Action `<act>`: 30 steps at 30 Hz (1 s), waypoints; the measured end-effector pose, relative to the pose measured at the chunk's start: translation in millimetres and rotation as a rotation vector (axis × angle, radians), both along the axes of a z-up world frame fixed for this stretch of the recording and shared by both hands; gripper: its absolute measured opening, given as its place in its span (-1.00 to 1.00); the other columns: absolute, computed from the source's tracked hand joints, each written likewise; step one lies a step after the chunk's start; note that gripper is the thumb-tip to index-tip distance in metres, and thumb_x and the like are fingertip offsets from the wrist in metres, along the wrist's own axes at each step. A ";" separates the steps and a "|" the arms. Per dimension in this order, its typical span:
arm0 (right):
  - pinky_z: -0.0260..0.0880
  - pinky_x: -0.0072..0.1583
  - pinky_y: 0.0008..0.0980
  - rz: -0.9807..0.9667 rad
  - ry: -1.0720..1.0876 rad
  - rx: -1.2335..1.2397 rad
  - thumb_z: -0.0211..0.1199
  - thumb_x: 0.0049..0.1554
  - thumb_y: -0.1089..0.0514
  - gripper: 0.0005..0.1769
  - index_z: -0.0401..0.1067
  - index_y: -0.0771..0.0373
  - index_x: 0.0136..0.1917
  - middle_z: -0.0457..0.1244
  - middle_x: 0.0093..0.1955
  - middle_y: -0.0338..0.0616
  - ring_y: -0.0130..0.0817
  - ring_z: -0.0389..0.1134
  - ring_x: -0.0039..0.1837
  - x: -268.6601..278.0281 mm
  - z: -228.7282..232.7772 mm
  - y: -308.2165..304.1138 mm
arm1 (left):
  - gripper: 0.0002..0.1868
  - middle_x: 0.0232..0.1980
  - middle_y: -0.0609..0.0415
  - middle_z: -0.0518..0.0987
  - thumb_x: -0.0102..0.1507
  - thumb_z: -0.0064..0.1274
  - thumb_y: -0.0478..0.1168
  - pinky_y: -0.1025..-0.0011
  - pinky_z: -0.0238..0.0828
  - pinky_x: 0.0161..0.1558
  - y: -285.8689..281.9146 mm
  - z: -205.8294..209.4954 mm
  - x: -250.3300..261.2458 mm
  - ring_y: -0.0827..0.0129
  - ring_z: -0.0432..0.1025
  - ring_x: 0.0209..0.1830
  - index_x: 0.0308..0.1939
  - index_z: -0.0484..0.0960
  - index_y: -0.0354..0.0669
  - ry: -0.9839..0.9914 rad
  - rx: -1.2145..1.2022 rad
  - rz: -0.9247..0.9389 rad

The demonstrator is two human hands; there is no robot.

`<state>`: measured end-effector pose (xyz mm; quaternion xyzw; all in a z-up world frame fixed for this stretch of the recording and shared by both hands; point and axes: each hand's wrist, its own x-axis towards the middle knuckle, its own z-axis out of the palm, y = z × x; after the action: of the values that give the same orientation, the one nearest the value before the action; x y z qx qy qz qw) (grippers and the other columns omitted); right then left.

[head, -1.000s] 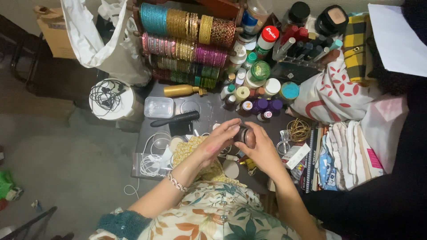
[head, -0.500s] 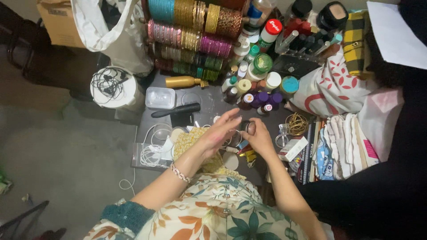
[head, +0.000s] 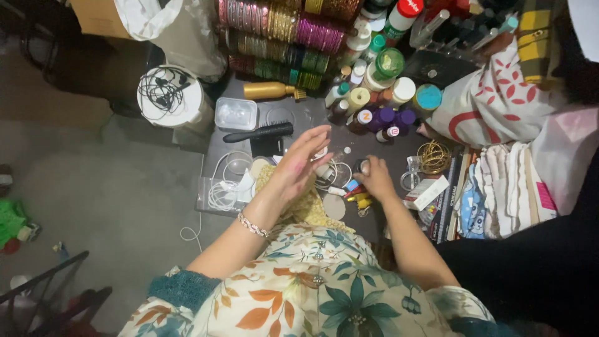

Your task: The person is seen organizing their makeup products on a table.

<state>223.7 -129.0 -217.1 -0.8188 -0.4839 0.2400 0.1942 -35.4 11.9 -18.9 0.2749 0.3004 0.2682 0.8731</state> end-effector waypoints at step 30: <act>0.35 0.09 0.15 0.061 -0.524 -0.109 0.49 -0.06 -0.12 -0.07 0.22 0.25 0.46 0.09 0.43 0.33 0.32 0.28 0.22 195.5 75.9 123.9 | -0.68 0.20 0.03 0.49 0.41 -0.07 -0.20 0.18 0.44 0.32 28.7 -24.4 10.4 0.27 0.38 0.28 0.19 0.51 -0.28 0.073 -0.136 0.190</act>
<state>419.2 -5.1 -141.2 -0.8474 -0.5284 0.0513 0.0107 -25.0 40.6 -43.3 0.1950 0.3742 0.3184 0.8489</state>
